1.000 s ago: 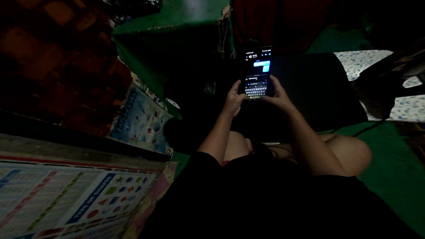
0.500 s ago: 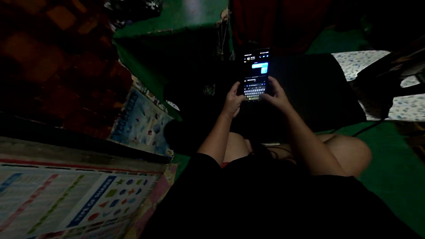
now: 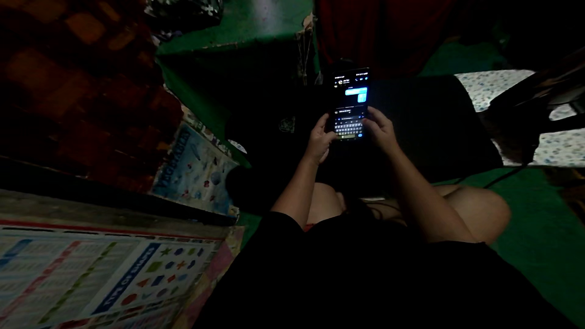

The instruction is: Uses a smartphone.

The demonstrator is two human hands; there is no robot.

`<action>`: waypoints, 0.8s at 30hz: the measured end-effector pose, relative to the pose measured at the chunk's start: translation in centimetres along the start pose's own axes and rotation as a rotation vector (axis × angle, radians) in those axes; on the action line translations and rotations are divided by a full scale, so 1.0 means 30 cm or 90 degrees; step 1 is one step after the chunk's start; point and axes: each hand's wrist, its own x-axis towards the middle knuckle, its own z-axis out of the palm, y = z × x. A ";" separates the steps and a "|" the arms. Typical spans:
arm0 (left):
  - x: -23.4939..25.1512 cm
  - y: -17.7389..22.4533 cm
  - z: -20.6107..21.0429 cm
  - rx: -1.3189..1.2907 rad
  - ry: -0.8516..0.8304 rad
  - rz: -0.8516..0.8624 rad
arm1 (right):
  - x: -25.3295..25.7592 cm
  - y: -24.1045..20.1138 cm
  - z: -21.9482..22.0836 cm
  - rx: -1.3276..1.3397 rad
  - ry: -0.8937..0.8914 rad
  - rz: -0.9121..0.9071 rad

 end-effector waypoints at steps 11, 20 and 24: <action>-0.004 0.002 0.004 -0.006 0.010 -0.011 | -0.012 0.009 -0.010 0.043 -0.098 0.053; -0.002 -0.008 -0.004 -0.002 0.005 0.003 | -0.011 0.007 -0.014 0.076 -0.134 0.083; 0.002 -0.010 -0.004 -0.013 0.002 0.008 | -0.009 0.006 -0.014 0.057 -0.136 0.082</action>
